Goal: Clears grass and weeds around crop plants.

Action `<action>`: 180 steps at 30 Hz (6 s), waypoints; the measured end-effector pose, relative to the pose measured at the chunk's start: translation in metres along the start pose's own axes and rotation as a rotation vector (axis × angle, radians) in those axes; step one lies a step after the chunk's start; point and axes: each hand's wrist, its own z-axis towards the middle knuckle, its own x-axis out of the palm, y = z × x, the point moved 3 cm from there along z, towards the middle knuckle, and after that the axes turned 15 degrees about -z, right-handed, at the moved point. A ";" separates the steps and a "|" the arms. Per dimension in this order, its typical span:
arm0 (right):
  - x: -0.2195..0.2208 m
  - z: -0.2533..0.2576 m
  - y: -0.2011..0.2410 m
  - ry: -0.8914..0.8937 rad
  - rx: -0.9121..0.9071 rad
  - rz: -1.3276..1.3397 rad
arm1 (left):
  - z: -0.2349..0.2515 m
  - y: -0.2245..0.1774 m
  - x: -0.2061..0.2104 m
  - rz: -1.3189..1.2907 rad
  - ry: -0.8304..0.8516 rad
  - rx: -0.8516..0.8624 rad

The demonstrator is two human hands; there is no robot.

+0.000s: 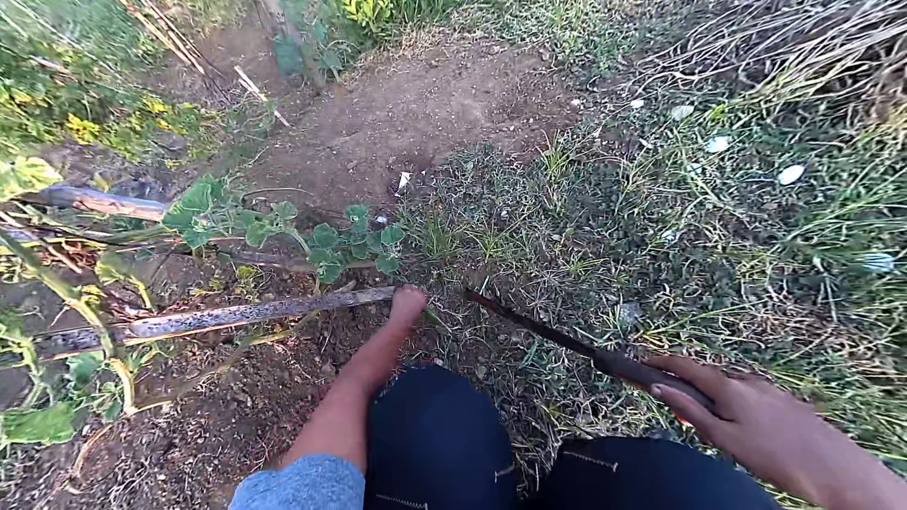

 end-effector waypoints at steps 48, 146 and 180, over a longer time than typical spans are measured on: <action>-0.008 0.003 0.000 -0.085 -0.034 -0.050 | -0.002 -0.015 -0.011 -0.199 0.230 0.259; 0.137 0.157 0.097 0.497 0.003 0.243 | -0.006 0.049 -0.032 0.078 -0.262 -0.015; -0.022 -0.019 0.006 -0.392 0.124 -0.001 | 0.076 0.063 -0.051 -0.236 -0.386 -0.279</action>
